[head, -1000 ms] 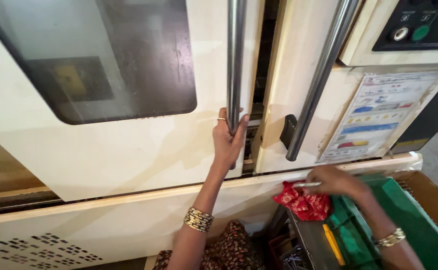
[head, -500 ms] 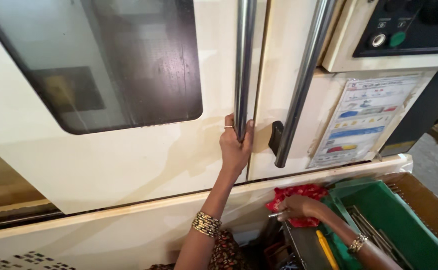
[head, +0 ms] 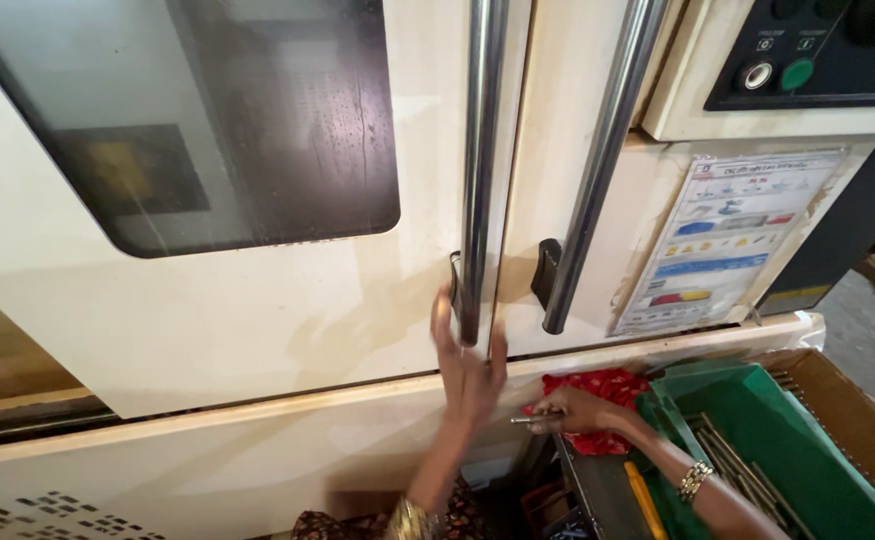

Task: The person repeatedly opens a machine door, removes a metal rod, wipes it with a red cloth, and returns it inside. The person also uses a yellow-handled tool to clean the rod before wiping and reinserting it.

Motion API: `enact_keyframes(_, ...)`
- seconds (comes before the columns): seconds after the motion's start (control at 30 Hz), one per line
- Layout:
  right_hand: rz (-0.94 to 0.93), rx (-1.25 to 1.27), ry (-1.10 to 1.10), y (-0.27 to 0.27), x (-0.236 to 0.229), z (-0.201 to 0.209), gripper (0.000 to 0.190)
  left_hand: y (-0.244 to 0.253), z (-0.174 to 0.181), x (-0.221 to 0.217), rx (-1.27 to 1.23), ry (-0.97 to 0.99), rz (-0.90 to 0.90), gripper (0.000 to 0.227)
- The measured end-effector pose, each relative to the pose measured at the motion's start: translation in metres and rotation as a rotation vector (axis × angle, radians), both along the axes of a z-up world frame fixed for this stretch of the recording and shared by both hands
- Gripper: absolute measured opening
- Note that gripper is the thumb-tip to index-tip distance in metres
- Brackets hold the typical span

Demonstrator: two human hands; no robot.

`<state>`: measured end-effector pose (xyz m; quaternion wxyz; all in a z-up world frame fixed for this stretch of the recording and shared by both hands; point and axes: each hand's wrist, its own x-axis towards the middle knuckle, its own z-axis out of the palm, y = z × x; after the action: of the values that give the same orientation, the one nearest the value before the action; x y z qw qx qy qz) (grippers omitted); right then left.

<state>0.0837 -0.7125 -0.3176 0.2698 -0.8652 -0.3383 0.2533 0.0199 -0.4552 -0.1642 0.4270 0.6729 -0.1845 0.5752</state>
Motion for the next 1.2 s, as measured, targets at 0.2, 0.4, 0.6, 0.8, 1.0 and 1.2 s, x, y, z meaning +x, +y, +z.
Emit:
enact_keyframes(0.2, -0.027, 0.308, -0.025, 0.007, -0.012, -0.01, 0.041, -0.041, -0.111, -0.056, -0.203, 0.647, -0.096, 0.073)
enact_keyframes(0.4, -0.012, 0.108, -0.269, 0.032, -0.032, 0.009, 0.029, -0.058, -0.185, -0.037, -0.552, 0.972, -0.527, 0.064)
enact_keyframes(0.6, -0.048, 0.204, -0.223, 0.039, -0.038, 0.02, 0.022, -0.053, -0.22, -0.021, -0.664, 1.0, -0.702, 0.047)
enact_keyframes(0.8, -0.056, 0.169, -0.277, 0.04, -0.035, 0.028, 0.023, -0.054, -0.225, -0.019, -0.909, 0.938, -0.808, 0.047)
enact_keyframes(1.0, -0.036, 0.191, -0.265, 0.039, -0.037, 0.038, 0.023, -0.055, -0.226, -0.017, -0.969, 0.915, -0.748, 0.044)
enact_keyframes(1.2, -0.012, 0.188, -0.257, 0.039, -0.035, 0.034, 0.022, -0.052, -0.213, -0.024, -0.909, 0.956, -0.712, 0.041)
